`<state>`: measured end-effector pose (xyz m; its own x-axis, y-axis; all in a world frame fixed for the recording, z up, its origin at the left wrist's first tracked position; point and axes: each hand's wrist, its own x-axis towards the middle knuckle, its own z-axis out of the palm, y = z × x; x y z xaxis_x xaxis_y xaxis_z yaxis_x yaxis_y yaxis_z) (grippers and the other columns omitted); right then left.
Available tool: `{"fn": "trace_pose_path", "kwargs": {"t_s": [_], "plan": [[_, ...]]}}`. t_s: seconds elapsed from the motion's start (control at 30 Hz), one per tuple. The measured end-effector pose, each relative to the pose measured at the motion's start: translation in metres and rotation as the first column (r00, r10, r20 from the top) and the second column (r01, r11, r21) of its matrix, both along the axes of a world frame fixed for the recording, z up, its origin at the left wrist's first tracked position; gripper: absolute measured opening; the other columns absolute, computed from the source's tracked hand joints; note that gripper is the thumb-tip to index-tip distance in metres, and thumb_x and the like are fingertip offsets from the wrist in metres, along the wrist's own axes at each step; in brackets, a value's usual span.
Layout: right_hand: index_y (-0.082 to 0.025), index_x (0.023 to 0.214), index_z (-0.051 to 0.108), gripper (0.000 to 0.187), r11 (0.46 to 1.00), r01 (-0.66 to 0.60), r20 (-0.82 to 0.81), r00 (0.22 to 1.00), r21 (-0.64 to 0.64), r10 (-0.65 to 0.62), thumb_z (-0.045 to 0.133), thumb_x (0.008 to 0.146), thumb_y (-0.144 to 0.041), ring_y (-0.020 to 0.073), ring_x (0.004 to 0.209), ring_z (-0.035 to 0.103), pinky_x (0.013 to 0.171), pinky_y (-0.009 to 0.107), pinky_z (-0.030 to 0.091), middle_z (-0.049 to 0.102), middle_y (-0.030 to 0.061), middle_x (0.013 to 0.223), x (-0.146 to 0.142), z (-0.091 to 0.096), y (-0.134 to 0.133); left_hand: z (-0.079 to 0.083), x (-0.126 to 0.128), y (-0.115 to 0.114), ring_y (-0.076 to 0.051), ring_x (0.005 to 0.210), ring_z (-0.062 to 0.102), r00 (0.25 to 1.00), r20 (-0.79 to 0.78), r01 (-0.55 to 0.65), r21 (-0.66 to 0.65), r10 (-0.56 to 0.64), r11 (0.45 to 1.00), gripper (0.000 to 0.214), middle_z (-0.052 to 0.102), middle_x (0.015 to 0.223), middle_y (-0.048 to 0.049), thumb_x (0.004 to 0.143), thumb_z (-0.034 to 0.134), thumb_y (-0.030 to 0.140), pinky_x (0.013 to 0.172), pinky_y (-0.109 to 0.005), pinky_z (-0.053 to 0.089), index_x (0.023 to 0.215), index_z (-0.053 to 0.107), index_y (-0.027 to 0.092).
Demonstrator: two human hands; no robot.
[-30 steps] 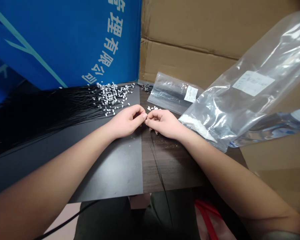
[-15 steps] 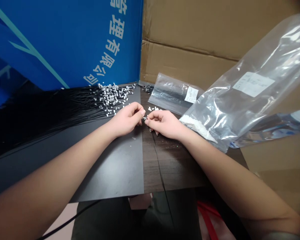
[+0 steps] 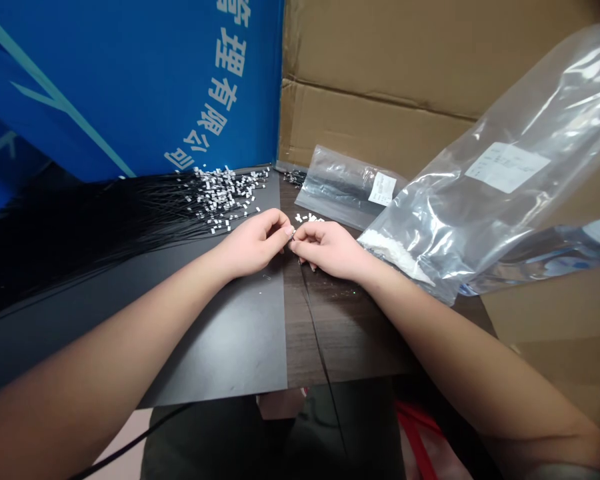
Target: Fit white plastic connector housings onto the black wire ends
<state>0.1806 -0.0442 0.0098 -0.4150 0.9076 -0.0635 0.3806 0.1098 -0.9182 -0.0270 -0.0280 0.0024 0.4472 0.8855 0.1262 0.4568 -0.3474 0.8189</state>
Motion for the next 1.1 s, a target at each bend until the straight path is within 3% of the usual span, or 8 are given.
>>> {"fn": "trace_pose_path", "kwargs": {"t_s": [0.23, 0.53, 0.77, 1.1], "plan": [[-0.018, 0.079, 0.064, 0.018, 1.0, 0.019, 0.016, 1.0, 0.001, -0.019, 0.068, 0.095, -0.026, 0.0085, 0.051, 0.057, 0.048, 0.02, 0.041, 0.065, -0.0028, 0.064, -0.0004, 0.0016, -0.0003, -0.001, 0.0003, 0.0003, -0.02, 0.076, 0.059, 1.0, -0.017, -0.004, 0.03, 0.004, 1.0, 0.029, 0.067, 0.084, -0.0024, 0.1, 0.057, 0.049, 0.07, -0.033, 0.046, 0.097, 0.062, 0.021], [-0.018, 0.087, 0.066, 0.017, 0.999, 0.001, -0.02, 1.0, -0.043, -0.002, 0.064, 0.101, -0.027, 0.0082, 0.049, 0.059, 0.046, 0.018, 0.043, 0.068, -0.0018, 0.067, -0.0004, 0.0018, 0.0019, -0.0012, 0.0003, 0.0009, -0.02, 0.076, 0.063, 0.997, 0.075, 0.009, -0.041, -0.006, 0.999, 0.027, 0.066, 0.081, -0.0015, 0.099, 0.058, 0.047, 0.072, -0.035, 0.049, 0.095, 0.059, 0.021], [-0.018, 0.082, 0.063, 0.018, 0.999, 0.006, -0.025, 1.0, -0.036, -0.007, 0.064, 0.099, -0.024, 0.0082, 0.05, 0.059, 0.046, 0.018, 0.043, 0.068, -0.0014, 0.067, -0.001, 0.0002, 0.0013, -0.0009, 0.0003, 0.0004, -0.019, 0.074, 0.061, 1.0, 0.001, -0.011, -0.002, 0.011, 1.0, 0.027, 0.066, 0.079, -0.0016, 0.1, 0.057, 0.047, 0.069, -0.034, 0.047, 0.095, 0.062, 0.021], [-0.018, 0.086, 0.065, 0.015, 0.999, 0.02, -0.033, 0.999, -0.045, -0.021, 0.065, 0.099, -0.024, 0.0079, 0.049, 0.058, 0.045, 0.017, 0.043, 0.068, -0.0018, 0.066, -0.0008, 0.0001, 0.0022, 0.0031, 0.0012, 0.0001, -0.017, 0.071, 0.062, 0.992, 0.126, 0.019, -0.102, -0.006, 0.995, 0.024, 0.065, 0.075, -0.0002, 0.1, 0.06, 0.043, 0.071, -0.032, 0.049, 0.092, 0.062, 0.02]]}}
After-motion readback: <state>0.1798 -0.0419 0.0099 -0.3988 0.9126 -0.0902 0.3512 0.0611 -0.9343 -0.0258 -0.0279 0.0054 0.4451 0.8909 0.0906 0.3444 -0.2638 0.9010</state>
